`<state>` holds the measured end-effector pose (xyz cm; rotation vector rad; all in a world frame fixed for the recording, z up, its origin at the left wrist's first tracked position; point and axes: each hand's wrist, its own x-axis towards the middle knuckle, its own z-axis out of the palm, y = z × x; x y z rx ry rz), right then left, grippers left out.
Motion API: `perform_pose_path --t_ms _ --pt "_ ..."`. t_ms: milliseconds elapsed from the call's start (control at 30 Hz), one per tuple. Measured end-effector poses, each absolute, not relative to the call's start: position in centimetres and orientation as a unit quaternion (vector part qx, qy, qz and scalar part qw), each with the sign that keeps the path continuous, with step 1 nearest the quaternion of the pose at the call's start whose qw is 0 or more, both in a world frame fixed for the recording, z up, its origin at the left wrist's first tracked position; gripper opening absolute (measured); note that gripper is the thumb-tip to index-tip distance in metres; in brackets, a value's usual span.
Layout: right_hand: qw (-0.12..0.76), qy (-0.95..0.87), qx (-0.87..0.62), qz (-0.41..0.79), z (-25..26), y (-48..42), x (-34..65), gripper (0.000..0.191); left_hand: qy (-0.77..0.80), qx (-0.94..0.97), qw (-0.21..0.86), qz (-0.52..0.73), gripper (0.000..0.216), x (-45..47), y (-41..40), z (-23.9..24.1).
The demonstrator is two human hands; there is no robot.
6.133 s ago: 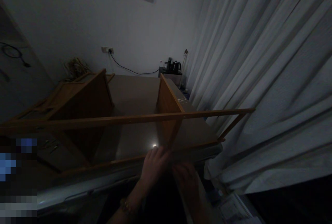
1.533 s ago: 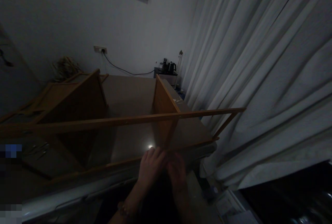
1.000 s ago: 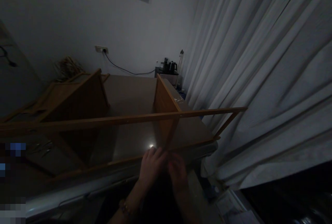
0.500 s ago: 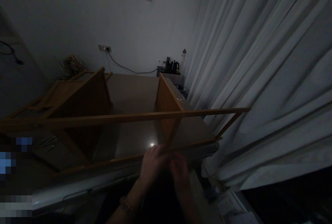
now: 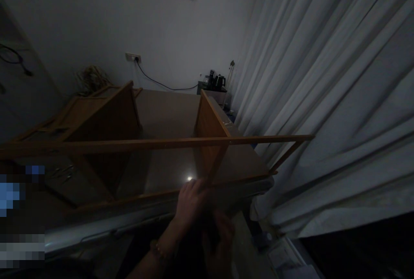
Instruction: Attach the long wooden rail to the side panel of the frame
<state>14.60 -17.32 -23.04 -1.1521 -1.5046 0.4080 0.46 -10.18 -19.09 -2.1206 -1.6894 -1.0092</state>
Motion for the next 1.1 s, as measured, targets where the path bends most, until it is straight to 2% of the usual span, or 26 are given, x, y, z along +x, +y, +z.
perform_pose_path --t_ms 67,133,233,300,367,467,533,600,667,700,767,800,933,1100 --pt "0.484 -0.778 -0.401 0.025 -23.0 -18.6 14.0 0.026 -0.578 -0.73 0.123 -0.344 0.021 0.5 -10.2 -19.0" --pt "0.417 -0.854 -0.309 -0.032 -22.0 -19.4 12.8 0.033 -0.576 -0.729 0.125 -0.347 0.02 0.5 -10.2 -18.9" --pt "0.318 -0.927 -0.196 0.02 -19.7 -19.7 10.4 0.039 -0.575 -0.73 0.131 -0.346 0.019 0.5 -10.1 -18.9" --pt "0.29 -0.946 -0.142 0.04 -18.4 -19.2 9.5 0.048 -0.575 -0.73 0.135 -0.344 0.018 0.4 -10.1 -18.9" --pt "0.253 -0.954 -0.156 0.047 -17.6 -18.4 9.7 0.047 -0.575 -0.729 0.136 -0.344 0.018 0.4 -10.0 -18.9" --pt "0.282 -0.923 -0.262 0.018 -17.9 -17.2 11.2 0.05 -0.567 -0.735 0.13 -0.347 0.02 0.3 -10.1 -18.8" --pt "0.317 -0.884 -0.341 -0.04 -18.4 -17.0 12.1 0.045 -0.562 -0.744 0.12 -0.341 0.023 0.2 -10.1 -18.8" --pt "0.318 -0.888 -0.324 -0.075 -18.7 -17.5 12.3 0.037 -0.564 -0.744 0.121 -0.338 0.023 0.3 -10.0 -18.7" --pt "0.324 -0.922 -0.19 -0.091 -18.5 -18.3 11.6 0.028 -0.567 -0.738 0.133 -0.341 0.02 0.3 -10.0 -18.7" --pt "0.303 -0.943 -0.096 -0.103 -18.3 -18.7 11.0 0.025 -0.567 -0.735 0.138 -0.345 0.018 0.3 -9.9 -18.8" --pt "0.2 -0.974 -0.019 -0.103 -17.7 -19.2 9.8 0.03 -0.563 -0.735 0.142 -0.35 0.017 0.3 -9.9 -18.8" --pt "0.174 -0.98 -0.023 -0.096 -17.4 -19.2 9.4 0.034 -0.561 -0.736 0.142 -0.352 0.016 0.3 -9.9 -18.9" --pt "0.192 -0.974 -0.09 -0.082 -16.8 -18.0 9.3 0.041 -0.557 -0.733 0.139 -0.364 0.013 0.4 -9.9 -18.9" --pt "0.177 -0.966 -0.176 -0.06 -17.5 -16.5 10.9 0.03 -0.557 -0.733 0.141 -0.365 0.012 0.5 -9.8 -18.9"
